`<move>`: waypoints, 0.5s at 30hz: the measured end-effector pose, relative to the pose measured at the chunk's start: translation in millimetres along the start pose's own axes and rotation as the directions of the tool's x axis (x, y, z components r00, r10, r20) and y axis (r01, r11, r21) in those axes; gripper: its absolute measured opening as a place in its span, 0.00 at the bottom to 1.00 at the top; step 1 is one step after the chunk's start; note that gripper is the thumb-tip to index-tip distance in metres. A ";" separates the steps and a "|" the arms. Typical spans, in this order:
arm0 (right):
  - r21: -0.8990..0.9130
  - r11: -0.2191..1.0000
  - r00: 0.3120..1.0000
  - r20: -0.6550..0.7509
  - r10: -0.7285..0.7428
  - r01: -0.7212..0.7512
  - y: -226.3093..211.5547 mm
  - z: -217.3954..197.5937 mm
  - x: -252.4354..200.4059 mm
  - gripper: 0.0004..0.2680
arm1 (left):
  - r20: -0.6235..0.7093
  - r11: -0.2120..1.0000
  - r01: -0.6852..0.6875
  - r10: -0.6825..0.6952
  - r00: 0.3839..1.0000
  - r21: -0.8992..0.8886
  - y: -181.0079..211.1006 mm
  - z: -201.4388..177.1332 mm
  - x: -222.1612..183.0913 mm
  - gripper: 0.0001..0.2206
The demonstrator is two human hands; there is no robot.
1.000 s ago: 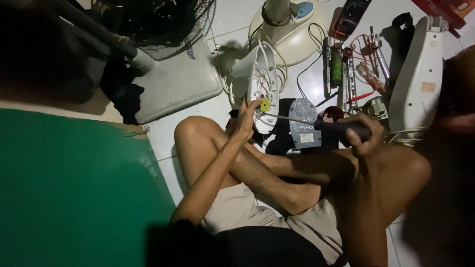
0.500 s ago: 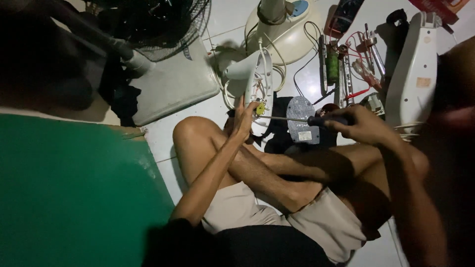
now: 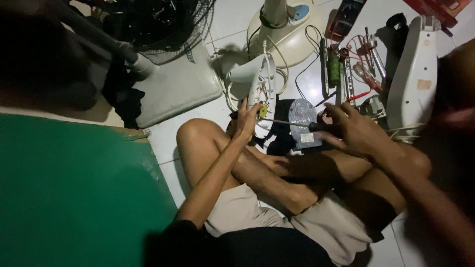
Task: Disassembling a handheld massager using a screwdriver to remove the casing and inspect internal electronics.
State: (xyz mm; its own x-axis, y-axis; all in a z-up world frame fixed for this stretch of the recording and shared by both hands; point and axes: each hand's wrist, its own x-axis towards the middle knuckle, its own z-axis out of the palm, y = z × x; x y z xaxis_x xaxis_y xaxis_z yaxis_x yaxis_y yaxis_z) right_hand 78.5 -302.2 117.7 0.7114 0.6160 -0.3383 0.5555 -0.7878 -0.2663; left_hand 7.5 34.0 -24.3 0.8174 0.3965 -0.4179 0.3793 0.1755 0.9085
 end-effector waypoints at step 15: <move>0.789 0.577 0.901 -0.385 0.199 0.210 18.7 45.6 -12.6 0.27 | -0.143 0.998 0.047 -0.052 0.988 -0.039 -27.8 10.5 21.8 0.38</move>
State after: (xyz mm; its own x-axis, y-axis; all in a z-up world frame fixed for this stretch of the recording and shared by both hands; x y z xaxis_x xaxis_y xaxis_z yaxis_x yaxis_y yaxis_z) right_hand 60.3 -324.7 75.8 0.9175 0.3977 -0.0105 0.1297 -0.3241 -0.9371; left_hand 19.4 28.3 -58.7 0.7262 0.5118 -0.4590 0.3999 0.2286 0.8876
